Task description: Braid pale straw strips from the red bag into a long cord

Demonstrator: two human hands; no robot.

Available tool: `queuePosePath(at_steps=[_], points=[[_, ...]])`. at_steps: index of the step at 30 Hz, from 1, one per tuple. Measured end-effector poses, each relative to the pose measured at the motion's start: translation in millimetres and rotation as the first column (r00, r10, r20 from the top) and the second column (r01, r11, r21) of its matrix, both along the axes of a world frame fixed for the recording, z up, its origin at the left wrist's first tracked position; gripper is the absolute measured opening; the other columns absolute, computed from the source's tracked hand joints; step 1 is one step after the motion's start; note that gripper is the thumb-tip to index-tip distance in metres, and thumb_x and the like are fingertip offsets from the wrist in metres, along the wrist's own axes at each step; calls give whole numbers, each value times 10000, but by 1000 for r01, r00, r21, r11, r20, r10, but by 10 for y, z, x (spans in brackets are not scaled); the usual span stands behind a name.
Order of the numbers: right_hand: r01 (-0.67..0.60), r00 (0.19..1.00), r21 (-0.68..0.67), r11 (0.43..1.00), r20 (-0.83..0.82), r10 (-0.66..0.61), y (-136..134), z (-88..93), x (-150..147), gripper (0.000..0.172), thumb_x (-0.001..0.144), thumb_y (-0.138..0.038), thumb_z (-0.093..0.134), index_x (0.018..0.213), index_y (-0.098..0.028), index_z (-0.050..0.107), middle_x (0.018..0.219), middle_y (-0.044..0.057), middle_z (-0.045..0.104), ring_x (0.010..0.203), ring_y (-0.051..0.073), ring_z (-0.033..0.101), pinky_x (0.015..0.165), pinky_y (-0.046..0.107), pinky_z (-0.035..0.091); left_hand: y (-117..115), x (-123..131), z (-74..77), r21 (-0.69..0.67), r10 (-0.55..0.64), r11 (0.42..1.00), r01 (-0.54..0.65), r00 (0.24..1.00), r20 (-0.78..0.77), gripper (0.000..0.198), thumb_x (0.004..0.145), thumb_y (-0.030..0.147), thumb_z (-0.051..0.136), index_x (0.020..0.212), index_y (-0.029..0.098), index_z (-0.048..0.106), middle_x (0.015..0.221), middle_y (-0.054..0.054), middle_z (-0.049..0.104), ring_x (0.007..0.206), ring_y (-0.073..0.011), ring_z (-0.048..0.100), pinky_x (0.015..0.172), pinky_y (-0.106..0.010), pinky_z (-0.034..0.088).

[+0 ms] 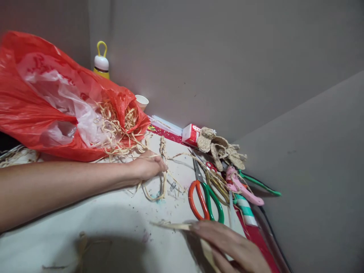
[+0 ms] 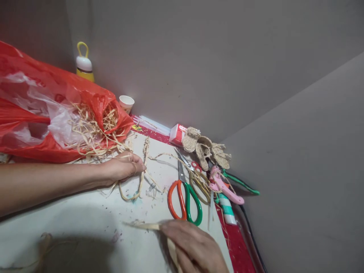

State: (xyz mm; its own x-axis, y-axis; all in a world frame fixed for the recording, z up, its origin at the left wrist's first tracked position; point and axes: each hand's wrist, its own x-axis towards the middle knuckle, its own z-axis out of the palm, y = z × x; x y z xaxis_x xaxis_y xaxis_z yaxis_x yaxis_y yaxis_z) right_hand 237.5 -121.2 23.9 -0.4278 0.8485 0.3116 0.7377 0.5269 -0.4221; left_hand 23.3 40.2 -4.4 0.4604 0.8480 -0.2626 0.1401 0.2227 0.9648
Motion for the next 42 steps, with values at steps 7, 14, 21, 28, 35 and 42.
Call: queuePosePath(at_steps=[7, 14, 21, 28, 35, 42], points=[[32, 993, -9, 999, 112, -31, -17, 118, 51, 444, 803, -60, 454, 1158, -285, 597, 1092, 91, 672, 1021, 235, 632, 826, 351, 542, -17, 4, 53, -46, 8, 999, -9, 1000, -24, 151, 723, 162, 579, 575, 164, 546, 364, 86, 343, 337, -46, 246, 395, -212, 173], [-3, 984, 0, 1000, 179, 3, 204, 108, -407, 234, 806, -169, 589, 1027, -238, 627, 894, 86, 683, 811, 226, 642, 691, 348, 516, -2, -2, 10, 26, 5, 1000, -4, 999, -36, 160, 714, 226, 597, 572, 162, 563, 393, 71, 367, 384, -56, 279, 423, -206, 210], [125, 904, -203, 971, 426, -27, 326, -59, -379, 110, 831, -262, 552, 833, -208, 647, 775, 79, 668, 699, 232, 624, 620, 356, 503, 4, 8, 21, 36, 22, 999, -19, 995, -96, 161, 702, 244, 606, 573, 153, 581, 464, 54, 433, 438, -65, 328, 435, -213, 225], [190, 981, -502, 844, 122, -148, 310, -15, -385, 177, 877, -283, 467, 777, -204, 590, 741, 49, 647, 686, 182, 603, 609, 276, 477, -5, 3, 6, 49, 43, 998, -40, 996, -73, 140, 688, 231, 610, 576, 149, 591, 496, 48, 463, 477, -73, 375, 446, -209, 237], [196, 800, -624, 756, -344, -491, 778, 69, -465, 260, 766, -428, 641, 828, -182, 581, 632, -13, 553, 465, 85, 431, 405, 190, 324, -10, -9, 23, 10, 34, 999, -34, 998, -53, 145, 703, 223, 593, 576, 165, 554, 405, 77, 377, 385, -58, 288, 415, -210, 211], [148, 769, -551, 822, -459, -446, 1121, -65, -629, 242, 778, -401, 642, 780, -165, 591, 612, -24, 513, 467, 68, 362, 405, 184, 266, -29, -17, 53, -17, 21, 1000, -21, 1000, -17, 152, 709, 191, 555, 563, 161, 524, 397, 82, 350, 364, -46, 260, 394, -203, 179]])
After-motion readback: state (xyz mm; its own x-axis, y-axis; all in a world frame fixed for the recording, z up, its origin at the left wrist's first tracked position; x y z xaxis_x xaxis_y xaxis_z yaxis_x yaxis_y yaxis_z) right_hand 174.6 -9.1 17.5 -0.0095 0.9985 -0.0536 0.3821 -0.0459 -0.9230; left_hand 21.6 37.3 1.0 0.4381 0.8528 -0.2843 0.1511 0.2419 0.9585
